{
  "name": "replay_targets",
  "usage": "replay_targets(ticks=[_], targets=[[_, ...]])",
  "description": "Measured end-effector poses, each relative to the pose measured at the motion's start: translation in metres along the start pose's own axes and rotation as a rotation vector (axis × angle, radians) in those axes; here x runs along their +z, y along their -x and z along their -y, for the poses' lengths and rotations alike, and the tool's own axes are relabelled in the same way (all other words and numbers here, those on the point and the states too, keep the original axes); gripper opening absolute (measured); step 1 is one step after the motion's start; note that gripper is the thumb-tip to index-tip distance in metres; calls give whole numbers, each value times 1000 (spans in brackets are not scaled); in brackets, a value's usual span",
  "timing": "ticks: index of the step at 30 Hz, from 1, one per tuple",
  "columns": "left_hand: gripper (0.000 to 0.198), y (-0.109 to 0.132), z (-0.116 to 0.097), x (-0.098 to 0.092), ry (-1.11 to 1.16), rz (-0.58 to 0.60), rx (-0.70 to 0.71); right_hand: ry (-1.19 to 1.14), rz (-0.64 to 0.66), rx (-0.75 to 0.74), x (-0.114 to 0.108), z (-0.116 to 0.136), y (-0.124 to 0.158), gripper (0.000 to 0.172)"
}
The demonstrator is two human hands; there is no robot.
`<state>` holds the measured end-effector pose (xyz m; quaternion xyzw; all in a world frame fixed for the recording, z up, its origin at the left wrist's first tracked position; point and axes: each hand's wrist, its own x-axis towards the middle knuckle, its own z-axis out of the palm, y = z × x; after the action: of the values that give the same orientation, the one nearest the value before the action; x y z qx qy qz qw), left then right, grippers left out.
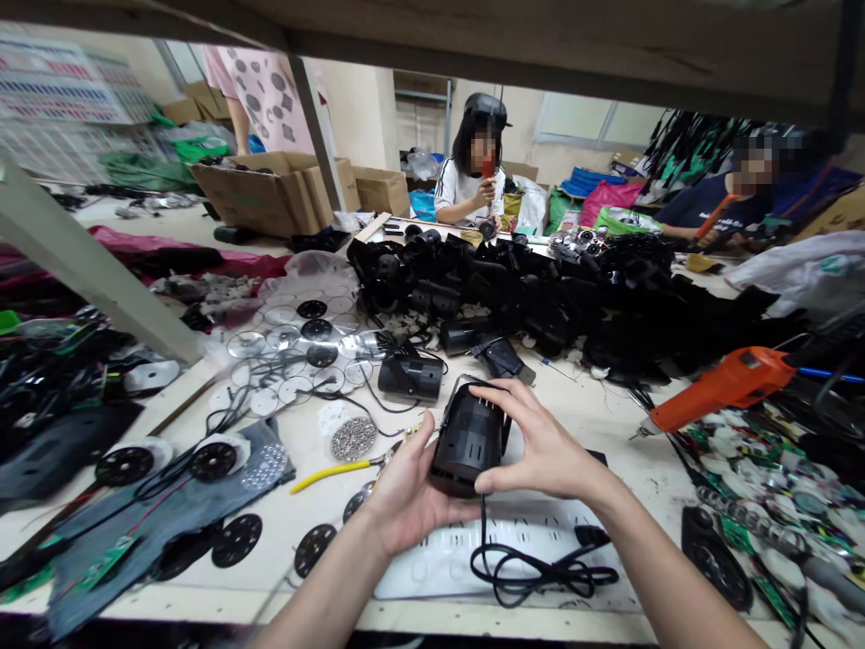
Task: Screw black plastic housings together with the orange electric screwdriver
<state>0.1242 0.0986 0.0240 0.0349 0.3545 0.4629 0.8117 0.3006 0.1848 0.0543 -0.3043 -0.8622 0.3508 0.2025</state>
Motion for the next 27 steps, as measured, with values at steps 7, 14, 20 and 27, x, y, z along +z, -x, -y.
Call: replay_targets(ticks=[7, 14, 20, 27], targets=[[66, -5, -4, 4, 7, -16, -14, -26, 6, 24, -4, -3, -4, 90], [65, -4, -5, 7, -3, -6, -13, -24, 23, 45, -4, -4, -4, 91], [68, -5, -7, 7, -15, 10, -21, -30, 28, 49, -3, -6, -5, 91], [66, -10, -8, 5, 3, 21, -39, -23, 0, 12, -3, -5, -5, 93]])
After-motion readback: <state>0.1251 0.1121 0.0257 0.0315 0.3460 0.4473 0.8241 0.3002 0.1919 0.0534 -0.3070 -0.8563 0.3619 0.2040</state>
